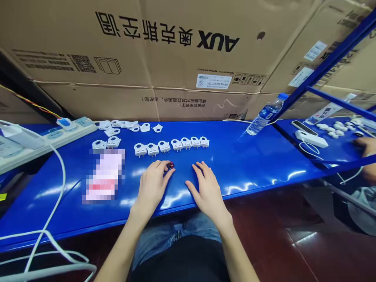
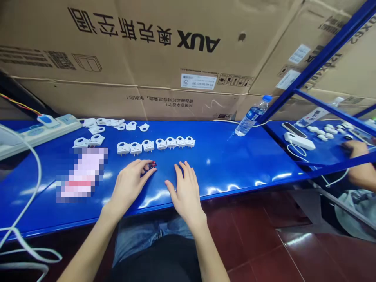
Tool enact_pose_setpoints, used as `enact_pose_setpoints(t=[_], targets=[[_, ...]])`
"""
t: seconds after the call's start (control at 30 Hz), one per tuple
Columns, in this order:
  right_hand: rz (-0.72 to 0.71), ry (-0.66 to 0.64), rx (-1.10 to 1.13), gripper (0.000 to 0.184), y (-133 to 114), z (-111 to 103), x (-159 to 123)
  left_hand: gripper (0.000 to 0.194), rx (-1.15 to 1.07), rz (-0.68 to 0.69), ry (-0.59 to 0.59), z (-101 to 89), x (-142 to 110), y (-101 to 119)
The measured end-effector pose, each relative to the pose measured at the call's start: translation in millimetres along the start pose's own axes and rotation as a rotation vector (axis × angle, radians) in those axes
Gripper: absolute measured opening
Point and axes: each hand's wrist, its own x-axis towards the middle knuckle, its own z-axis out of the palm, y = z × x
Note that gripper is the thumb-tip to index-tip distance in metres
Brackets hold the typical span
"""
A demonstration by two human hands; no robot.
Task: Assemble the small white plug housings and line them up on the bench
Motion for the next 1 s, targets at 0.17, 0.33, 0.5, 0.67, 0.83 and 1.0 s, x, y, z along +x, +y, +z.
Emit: enact_pose_setpoints(t=[0.17,0.33,0.5,0.67,0.83,1.0], targets=[[-0.073,-0.082,-0.058,0.06,-1,0,22,0.028,0.027,-0.008,0.019,6.7,19,4],[-0.123,-0.169,-0.101,0.064,-3,1,41,0.044,0.021,-0.042,0.078,1.2,6,0],[-0.106,-0.151,-0.105,0.065,-6,6,43,0.053,0.184,-0.098,0.174,-1.0,-27,-12],[-0.103,-0.124,-0.119,0.064,-7,8,40,0.065,0.313,-0.04,0.105,5.5,-41,-12],[-0.078,-0.196,-0.164,0.067,-10,5,40,0.069,0.379,-0.012,0.059,7.6,-40,-13],[-0.057,-0.242,-0.198,0.068,-13,3,40,0.069,0.432,-0.008,0.038,7.9,-40,-15]])
